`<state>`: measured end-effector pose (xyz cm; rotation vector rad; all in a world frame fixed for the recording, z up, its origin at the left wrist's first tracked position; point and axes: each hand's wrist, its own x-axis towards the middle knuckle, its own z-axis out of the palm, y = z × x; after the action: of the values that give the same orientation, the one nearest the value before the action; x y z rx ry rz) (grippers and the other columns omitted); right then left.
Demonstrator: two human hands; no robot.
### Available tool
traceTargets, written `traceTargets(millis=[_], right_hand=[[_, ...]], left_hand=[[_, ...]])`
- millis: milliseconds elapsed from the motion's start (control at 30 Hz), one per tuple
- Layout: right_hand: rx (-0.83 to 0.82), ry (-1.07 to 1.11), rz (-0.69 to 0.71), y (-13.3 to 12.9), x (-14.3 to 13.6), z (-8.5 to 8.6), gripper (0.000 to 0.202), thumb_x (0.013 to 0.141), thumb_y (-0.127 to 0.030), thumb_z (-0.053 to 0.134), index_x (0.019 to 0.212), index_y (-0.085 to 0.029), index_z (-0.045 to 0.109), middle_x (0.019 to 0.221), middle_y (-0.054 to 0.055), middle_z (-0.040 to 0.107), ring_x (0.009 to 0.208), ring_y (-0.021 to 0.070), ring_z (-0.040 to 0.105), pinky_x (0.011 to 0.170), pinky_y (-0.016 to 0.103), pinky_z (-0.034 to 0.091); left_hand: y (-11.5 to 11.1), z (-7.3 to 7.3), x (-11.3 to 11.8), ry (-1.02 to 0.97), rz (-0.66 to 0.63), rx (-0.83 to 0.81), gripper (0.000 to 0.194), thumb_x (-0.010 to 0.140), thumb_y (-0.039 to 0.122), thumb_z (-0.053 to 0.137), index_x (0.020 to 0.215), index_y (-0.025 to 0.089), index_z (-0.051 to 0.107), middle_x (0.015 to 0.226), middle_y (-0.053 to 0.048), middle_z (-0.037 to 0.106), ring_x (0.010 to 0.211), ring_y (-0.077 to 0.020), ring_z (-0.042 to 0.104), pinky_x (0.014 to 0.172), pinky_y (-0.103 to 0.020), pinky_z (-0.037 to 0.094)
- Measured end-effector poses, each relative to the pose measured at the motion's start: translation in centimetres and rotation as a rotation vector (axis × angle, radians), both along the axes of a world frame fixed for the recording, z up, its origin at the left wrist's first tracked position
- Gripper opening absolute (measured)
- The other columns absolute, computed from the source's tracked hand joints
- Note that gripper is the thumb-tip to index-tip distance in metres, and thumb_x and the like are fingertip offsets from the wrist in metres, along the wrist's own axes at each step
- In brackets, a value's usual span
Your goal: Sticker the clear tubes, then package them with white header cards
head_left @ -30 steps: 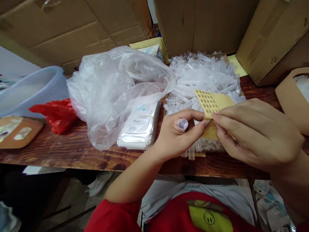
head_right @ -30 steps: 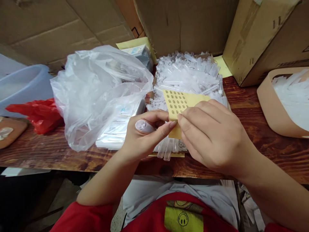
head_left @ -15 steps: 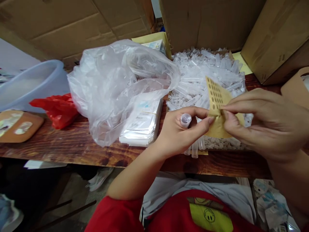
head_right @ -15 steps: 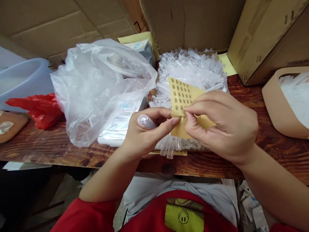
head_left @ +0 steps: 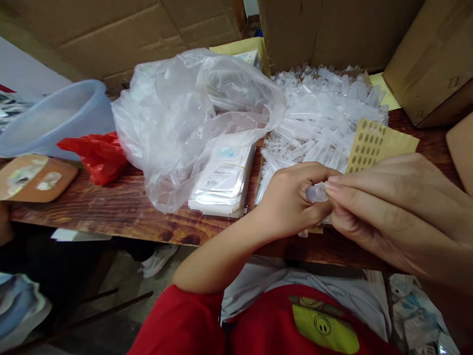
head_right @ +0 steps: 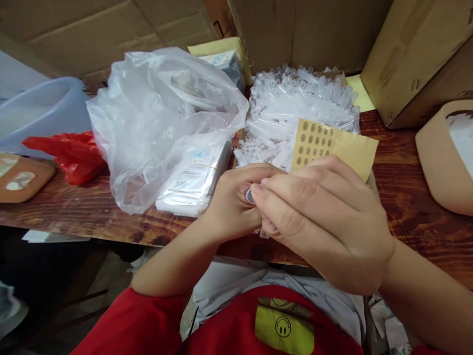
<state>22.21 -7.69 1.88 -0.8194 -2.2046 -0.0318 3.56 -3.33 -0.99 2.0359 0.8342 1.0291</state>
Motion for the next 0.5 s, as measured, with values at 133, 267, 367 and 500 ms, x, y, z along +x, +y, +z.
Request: traceTargets(millis=[133, 267, 367, 500], right_hand=[[-0.002, 0.012, 0.003, 0.0, 0.4, -0.7, 0.032, 0.095, -0.023, 0.065, 0.119, -0.041, 0.073, 0.116, -0.004, 0.079, 0.096, 0.0267, 0.077, 0.082, 0.045, 0.062], [0.044, 0.005, 0.002, 0.1, 1.1, -1.7, 0.032, 0.096, -0.028, 0.063, 0.123, -0.042, 0.072, 0.125, -0.005, 0.076, 0.101, 0.0286, 0.076, 0.079, 0.047, 0.063], [0.029, 0.029, 0.014, 0.0, 1.2, -2.0, 0.031, 0.096, -0.029, 0.063, 0.123, -0.041, 0.073, 0.127, -0.004, 0.075, 0.103, 0.0288, 0.076, 0.081, 0.046, 0.063], [-0.05, 0.028, 0.011, -0.2, 0.8, -1.2, 0.028, 0.098, -0.028, 0.062, 0.12, -0.041, 0.073, 0.123, -0.004, 0.076, 0.101, 0.0266, 0.076, 0.081, 0.043, 0.062]], left_hand=[[0.0, 0.1, 0.0, -0.003, -0.018, -0.021, 0.014, 0.079, 0.014, 0.069, 0.088, 0.021, 0.077, 0.096, -0.004, 0.08, 0.085, -0.0191, 0.072, 0.08, -0.029, 0.056], [0.0, 0.0, 0.0, -0.019, -0.023, -0.015, 0.01, 0.083, 0.019, 0.07, 0.088, 0.022, 0.077, 0.096, -0.005, 0.08, 0.085, -0.0193, 0.072, 0.081, -0.03, 0.056], [0.0, 0.0, 0.0, -0.013, -0.022, -0.013, 0.011, 0.083, 0.019, 0.069, 0.089, 0.022, 0.078, 0.096, -0.005, 0.08, 0.086, -0.0194, 0.072, 0.081, -0.03, 0.056], [0.0, 0.1, -0.1, -0.024, -0.043, -0.01, 0.012, 0.081, 0.014, 0.069, 0.087, 0.021, 0.077, 0.096, -0.005, 0.08, 0.087, -0.0195, 0.073, 0.081, -0.029, 0.056]])
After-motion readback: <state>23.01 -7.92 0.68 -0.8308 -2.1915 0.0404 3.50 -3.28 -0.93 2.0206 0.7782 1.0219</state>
